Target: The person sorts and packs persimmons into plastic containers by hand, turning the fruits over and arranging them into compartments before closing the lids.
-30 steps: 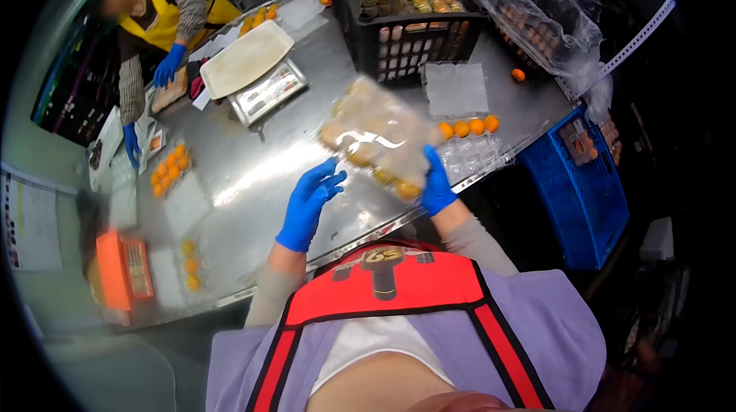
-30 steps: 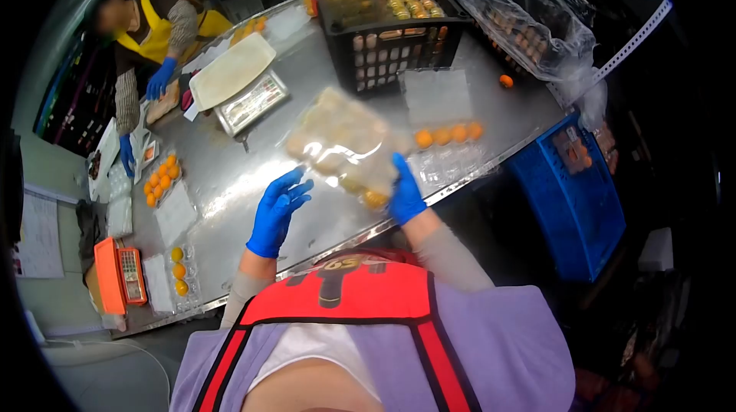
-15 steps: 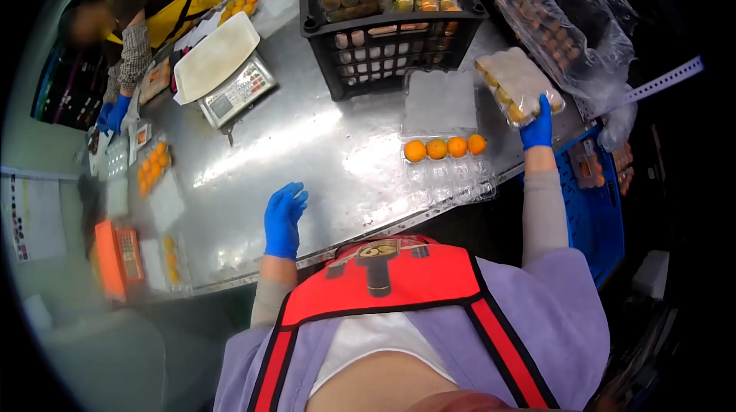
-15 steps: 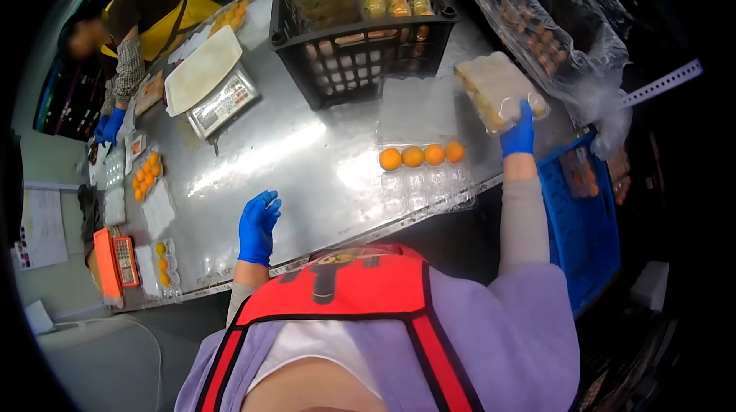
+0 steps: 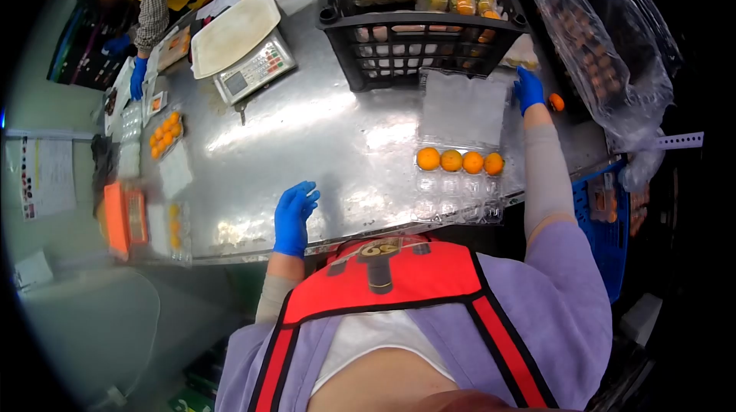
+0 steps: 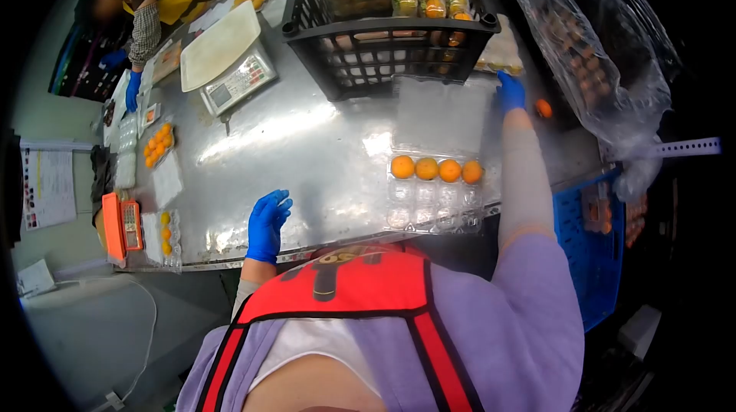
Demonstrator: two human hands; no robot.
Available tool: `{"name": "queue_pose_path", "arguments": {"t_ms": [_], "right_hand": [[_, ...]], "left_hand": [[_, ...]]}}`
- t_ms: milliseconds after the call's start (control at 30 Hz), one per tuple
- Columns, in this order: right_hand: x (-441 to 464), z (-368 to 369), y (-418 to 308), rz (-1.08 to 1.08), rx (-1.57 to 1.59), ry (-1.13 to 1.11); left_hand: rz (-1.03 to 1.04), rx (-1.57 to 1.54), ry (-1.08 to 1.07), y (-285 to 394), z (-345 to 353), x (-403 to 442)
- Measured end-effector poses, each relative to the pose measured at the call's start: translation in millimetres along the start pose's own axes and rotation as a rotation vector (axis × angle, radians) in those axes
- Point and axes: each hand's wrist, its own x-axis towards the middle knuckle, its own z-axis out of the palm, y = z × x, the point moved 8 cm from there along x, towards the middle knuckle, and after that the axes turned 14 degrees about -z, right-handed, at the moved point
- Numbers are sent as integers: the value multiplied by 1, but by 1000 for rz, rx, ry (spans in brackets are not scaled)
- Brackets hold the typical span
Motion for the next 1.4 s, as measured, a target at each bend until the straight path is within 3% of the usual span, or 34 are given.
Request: {"name": "queue_pose_path", "arguments": {"t_ms": [33, 100, 167, 233, 300, 367, 567, 667, 767, 900, 1000, 1100, 1167, 1267, 1367, 1400], "right_hand": [[-20, -9, 2, -2, -6, 15], [-58, -23, -17, -245, 63, 3], [-95, -45, -4, -332, -178, -64], [-175, -31, -21, -17, -286, -139], [-185, -48, 49, -94, -345, -217], [-212, -30, 32, -240, -324, -261], [-179, -5, 14, -278, -329, -184], [-171, 23, 1, -77, 32, -233], [-165, 43, -4, -119, 13, -451], [-157, 31, -17, -41, 11, -385], [-105, -8, -18, -407, -261, -292], [-83, -26, -83, -561, -385, 58], [-112, 3, -186, -905, -72, 48], [-172, 83, -306, -1077, 58, -259], [-187, 178, -338, -1066, 1, -659], [-181, 211, -334, -1084, -193, -752]], "left_hand": [[3, 16, 11, 0, 0, 0], [0, 38, 6, -2, 0, 3], [-51, 53, -44, -11, 3, 11], [-81, 73, -68, -19, 10, 18], [-116, 144, -165, -28, 26, 22], [-138, 189, -197, -32, 39, 23], [-142, 288, -278, -34, 61, 26], [-110, 286, -290, -34, 58, 26], [-115, 277, -274, -36, 54, 23], [-117, 271, -223, -35, 43, 15], [-101, 247, -198, -35, 34, 10], [-100, 215, -147, -36, 22, 6], [-102, 214, -130, -39, 16, 5], [-108, 201, -127, -46, 5, 7], [-105, 189, -129, -46, 6, 2], [-102, 182, -125, -45, 6, 1]]}}
